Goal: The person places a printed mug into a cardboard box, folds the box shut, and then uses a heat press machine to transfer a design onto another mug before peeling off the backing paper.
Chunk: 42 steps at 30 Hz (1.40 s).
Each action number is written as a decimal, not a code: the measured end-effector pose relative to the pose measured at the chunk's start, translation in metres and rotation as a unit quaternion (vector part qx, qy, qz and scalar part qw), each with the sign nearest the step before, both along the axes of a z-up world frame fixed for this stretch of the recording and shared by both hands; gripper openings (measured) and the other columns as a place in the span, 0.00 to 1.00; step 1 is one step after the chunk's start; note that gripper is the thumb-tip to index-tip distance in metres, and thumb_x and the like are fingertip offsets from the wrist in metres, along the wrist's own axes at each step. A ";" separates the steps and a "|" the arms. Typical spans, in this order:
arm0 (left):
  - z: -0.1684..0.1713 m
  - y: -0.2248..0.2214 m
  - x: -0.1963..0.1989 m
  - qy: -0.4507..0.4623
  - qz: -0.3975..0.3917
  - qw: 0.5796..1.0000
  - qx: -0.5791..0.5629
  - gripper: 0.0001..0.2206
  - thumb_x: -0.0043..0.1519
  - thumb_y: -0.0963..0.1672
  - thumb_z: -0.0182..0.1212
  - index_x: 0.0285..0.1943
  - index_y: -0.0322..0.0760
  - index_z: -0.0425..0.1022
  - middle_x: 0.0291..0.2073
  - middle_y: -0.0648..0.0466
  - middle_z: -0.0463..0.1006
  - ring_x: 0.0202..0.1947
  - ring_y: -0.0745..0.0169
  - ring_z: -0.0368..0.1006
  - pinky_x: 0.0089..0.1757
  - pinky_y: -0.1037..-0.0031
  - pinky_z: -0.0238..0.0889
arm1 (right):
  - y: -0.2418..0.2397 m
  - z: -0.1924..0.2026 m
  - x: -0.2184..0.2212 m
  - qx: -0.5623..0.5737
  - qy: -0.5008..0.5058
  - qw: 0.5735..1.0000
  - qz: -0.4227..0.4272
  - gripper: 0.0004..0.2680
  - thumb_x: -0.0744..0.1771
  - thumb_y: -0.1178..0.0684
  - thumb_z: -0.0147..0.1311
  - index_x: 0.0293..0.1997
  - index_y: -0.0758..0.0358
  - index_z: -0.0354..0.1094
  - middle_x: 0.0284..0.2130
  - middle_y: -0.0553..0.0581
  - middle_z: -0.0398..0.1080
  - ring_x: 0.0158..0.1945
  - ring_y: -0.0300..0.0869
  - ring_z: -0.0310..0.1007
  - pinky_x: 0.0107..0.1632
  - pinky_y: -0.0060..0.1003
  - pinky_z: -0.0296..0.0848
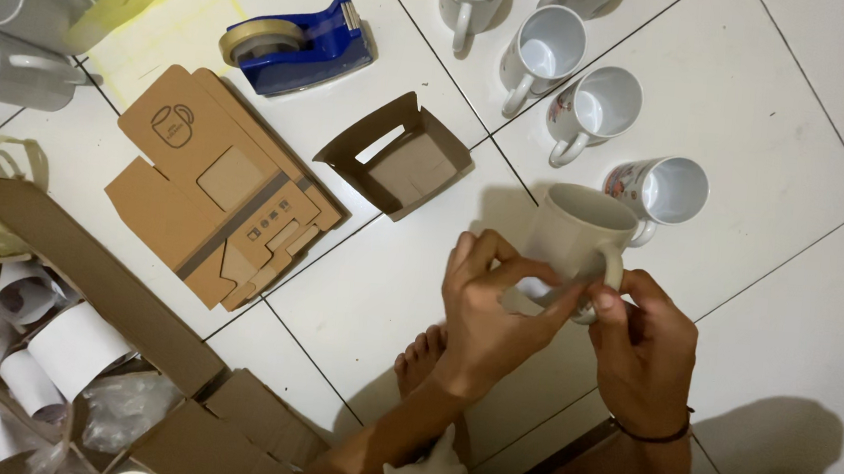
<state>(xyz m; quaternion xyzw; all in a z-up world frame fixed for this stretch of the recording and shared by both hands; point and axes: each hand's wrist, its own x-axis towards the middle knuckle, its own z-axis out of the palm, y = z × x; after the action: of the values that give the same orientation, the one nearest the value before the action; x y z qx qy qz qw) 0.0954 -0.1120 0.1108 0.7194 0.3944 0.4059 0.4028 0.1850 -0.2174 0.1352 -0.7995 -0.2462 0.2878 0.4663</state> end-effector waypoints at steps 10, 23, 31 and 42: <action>-0.012 0.005 -0.014 -0.002 -0.064 0.993 -0.096 0.07 0.54 0.47 0.66 0.34 0.41 0.81 0.33 0.56 0.76 0.40 0.60 0.64 0.42 0.64 0.59 | -0.005 -0.007 0.007 -0.006 -0.018 1.000 0.004 0.09 0.72 0.50 0.45 0.38 0.62 0.66 0.13 0.49 0.55 0.16 0.32 0.50 0.21 0.30 0.49; -0.030 0.113 -0.040 -0.065 0.051 0.989 -0.123 0.02 0.58 0.44 0.73 0.36 0.48 0.84 0.24 0.64 0.61 0.28 0.73 0.54 0.33 0.79 0.48 | -0.047 0.021 0.045 0.075 -0.085 0.981 0.155 0.08 0.63 0.62 0.58 0.44 0.74 0.70 0.34 0.61 0.70 0.28 0.40 0.71 0.30 0.27 0.70; 0.043 0.168 -0.033 -0.182 0.036 0.977 0.105 0.05 0.62 0.42 0.71 0.38 0.34 0.80 0.29 0.56 0.61 0.33 0.65 0.55 0.33 0.77 0.49 | -0.026 0.035 0.025 -0.037 -0.266 0.932 0.245 0.06 0.61 0.52 0.66 0.37 0.55 0.75 0.37 0.53 0.72 0.45 0.48 0.69 0.48 0.41 0.70; 0.072 0.167 -0.087 -0.195 -0.178 0.891 0.370 0.05 0.63 0.45 0.66 0.44 0.43 0.80 0.29 0.60 0.57 0.20 0.71 0.47 0.23 0.70 0.40 | -0.022 0.021 0.024 -0.010 -0.311 0.925 0.218 0.07 0.62 0.57 0.67 0.38 0.59 0.74 0.37 0.56 0.70 0.44 0.49 0.69 0.50 0.43 0.70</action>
<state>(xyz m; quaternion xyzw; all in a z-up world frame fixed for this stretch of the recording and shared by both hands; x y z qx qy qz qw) 0.0079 0.0553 0.1829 0.7811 -0.0058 0.5758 0.2415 0.2093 -0.2395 0.1561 -0.7798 -0.5443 0.1220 0.2843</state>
